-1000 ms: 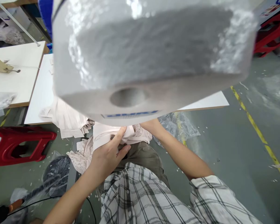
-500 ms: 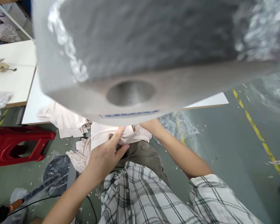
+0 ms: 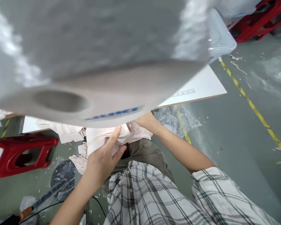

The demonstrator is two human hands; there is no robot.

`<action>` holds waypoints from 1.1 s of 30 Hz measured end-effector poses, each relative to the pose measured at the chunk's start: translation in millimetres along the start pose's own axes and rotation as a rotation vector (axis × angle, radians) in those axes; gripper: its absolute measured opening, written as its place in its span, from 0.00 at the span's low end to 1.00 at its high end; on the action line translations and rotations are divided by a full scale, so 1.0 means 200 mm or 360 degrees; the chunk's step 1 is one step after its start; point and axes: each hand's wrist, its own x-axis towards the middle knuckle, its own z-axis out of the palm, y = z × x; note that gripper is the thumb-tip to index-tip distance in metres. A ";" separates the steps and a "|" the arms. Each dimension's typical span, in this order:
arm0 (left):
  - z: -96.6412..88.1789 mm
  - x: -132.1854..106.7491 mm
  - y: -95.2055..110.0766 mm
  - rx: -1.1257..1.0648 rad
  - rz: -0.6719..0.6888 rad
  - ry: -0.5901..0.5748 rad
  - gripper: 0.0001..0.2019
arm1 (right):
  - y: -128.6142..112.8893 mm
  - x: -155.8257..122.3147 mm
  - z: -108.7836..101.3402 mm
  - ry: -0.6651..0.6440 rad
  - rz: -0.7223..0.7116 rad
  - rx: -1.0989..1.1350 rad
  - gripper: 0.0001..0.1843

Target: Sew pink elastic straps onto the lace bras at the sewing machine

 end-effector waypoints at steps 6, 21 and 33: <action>-0.02 -0.02 0.02 0.0059 -0.0005 -0.0032 0.30 | 0.03 -0.05 0.00 0.0263 0.0051 0.0161 0.10; -0.03 0.01 0.08 0.0172 0.0125 0.0064 0.28 | 0.11 -0.32 0.02 0.0245 0.0450 0.0616 0.10; -0.01 0.01 0.10 0.0159 0.0176 0.0112 0.29 | 0.06 -0.42 0.02 0.0228 0.0504 0.0837 0.10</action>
